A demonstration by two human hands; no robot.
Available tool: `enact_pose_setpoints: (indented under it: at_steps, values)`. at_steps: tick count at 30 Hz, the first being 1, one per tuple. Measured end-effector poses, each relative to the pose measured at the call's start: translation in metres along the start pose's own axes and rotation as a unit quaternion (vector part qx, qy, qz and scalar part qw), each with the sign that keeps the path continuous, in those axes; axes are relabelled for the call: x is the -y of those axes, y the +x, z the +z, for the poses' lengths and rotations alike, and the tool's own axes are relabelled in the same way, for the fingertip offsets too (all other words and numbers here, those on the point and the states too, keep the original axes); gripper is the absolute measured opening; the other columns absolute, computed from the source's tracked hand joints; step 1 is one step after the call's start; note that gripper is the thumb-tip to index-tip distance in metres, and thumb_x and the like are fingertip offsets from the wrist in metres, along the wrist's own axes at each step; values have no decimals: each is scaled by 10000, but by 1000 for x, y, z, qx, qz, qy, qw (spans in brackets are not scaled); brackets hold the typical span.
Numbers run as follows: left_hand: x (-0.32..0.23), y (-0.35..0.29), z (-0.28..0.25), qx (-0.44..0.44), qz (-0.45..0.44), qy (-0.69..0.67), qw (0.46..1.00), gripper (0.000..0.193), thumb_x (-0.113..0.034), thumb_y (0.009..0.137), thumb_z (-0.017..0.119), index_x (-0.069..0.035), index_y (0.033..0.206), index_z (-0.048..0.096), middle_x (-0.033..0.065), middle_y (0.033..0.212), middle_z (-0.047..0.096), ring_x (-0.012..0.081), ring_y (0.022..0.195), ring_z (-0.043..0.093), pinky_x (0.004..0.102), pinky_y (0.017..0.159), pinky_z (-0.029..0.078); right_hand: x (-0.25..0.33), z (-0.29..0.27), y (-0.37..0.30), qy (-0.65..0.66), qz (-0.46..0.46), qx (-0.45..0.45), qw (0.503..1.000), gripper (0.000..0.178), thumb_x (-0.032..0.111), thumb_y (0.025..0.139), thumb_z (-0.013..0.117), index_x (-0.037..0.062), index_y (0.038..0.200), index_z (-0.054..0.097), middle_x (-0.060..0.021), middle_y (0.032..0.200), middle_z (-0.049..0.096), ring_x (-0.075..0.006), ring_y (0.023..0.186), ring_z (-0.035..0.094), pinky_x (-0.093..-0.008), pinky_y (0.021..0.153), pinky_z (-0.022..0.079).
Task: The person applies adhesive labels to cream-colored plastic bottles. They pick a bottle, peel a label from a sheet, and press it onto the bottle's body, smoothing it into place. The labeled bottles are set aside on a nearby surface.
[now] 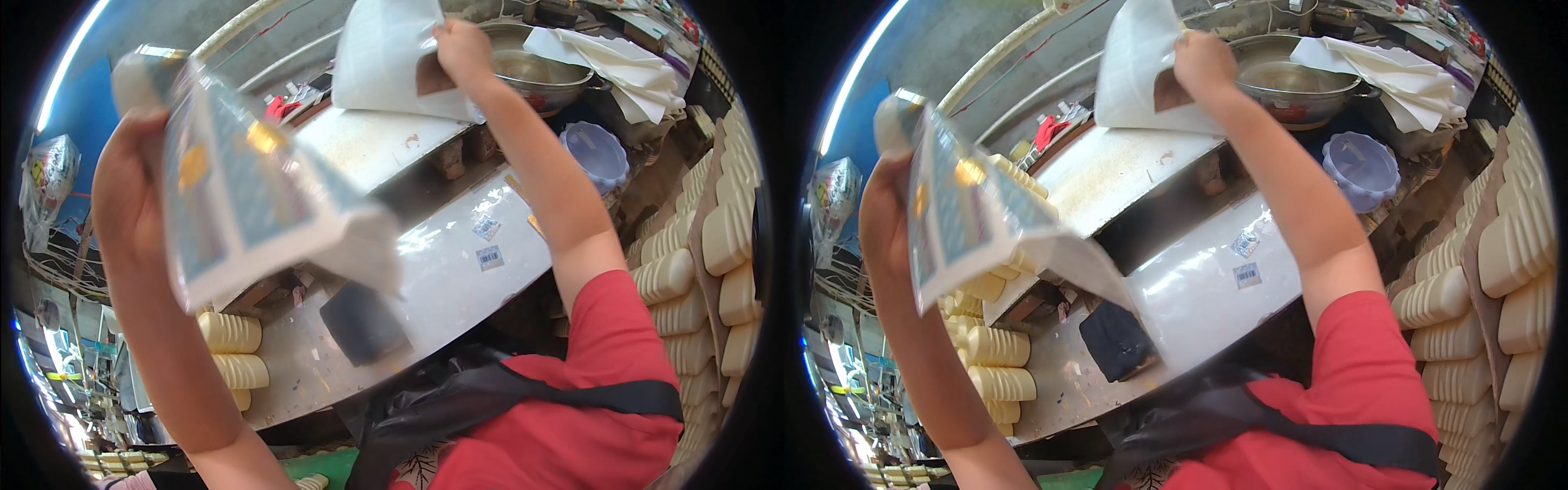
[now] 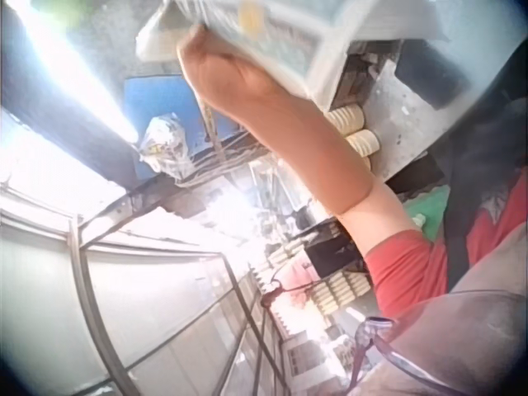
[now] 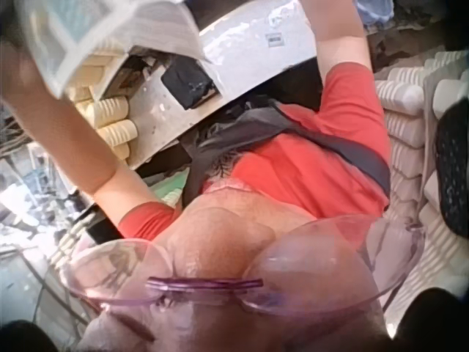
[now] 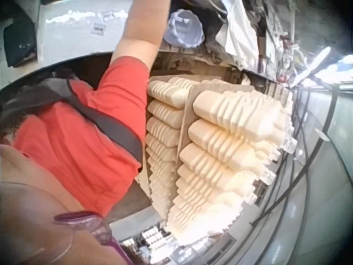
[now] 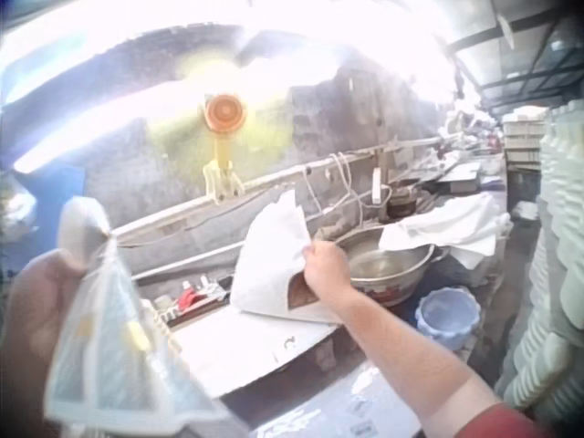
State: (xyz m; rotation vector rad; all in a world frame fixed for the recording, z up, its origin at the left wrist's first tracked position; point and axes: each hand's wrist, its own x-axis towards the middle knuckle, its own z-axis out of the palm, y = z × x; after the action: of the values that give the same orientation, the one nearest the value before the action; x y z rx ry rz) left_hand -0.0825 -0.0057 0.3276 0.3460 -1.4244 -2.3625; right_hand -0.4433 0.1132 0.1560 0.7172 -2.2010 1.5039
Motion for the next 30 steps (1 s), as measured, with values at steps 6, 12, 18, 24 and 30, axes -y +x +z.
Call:
enact_pose_setpoints:
  at_steps: [6, 12, 18, 24, 30]
  values:
    - [-10, 120, 24, 15, 65, 49, 997, 221, -61, 924, 562, 83, 1092, 574, 213, 990, 694, 316, 865, 735, 446, 858, 630, -15, -33, 98, -84, -115, -120, 983, 291, 291, 938, 600, 24, 985, 706, -253, 1061, 707, -447, 1021, 663, -533, 888, 520]
    - [34, 187, -85, -60, 110, 86, 988, 235, -103, 929, 555, 47, 1093, 630, 217, 1035, 708, 329, 878, 716, 471, 842, 610, 2, -75, 135, -60, -156, -156, 974, 279, 297, 944, 587, 47, 991, 702, -240, 982, 709, -453, 984, 662, -541, 840, 510]
    - [149, 182, -146, -320, -80, 192, 924, 307, -63, 917, 564, 58, 1197, 525, 228, 1113, 666, 325, 911, 715, 463, 760, 640, -10, -79, 141, -55, -195, -147, 968, 271, 285, 963, 575, 41, 958, 693, -237, 954, 707, -448, 960, 663, -541, 805, 501]
    - [162, 186, -113, -235, 128, 647, 714, 797, -298, 925, 701, -13, 1549, 295, 210, 1362, 550, 368, 1229, 592, 452, 1014, 528, 20, -77, 97, -31, -284, -85, 955, 204, 217, 973, 587, 59, 966, 715, -182, 821, 712, -351, 792, 719, -453, 680, 536]
    - [139, 179, -29, -32, 29, 120, 992, 1033, -566, 878, 748, -87, 1609, 198, 257, 1631, 179, 484, 1406, 401, 520, 1077, 481, 67, -40, 11, -198, -414, 146, 876, 248, 271, 950, 588, 163, 1103, 750, -135, 1030, 749, -344, 1017, 709, -438, 855, 569]
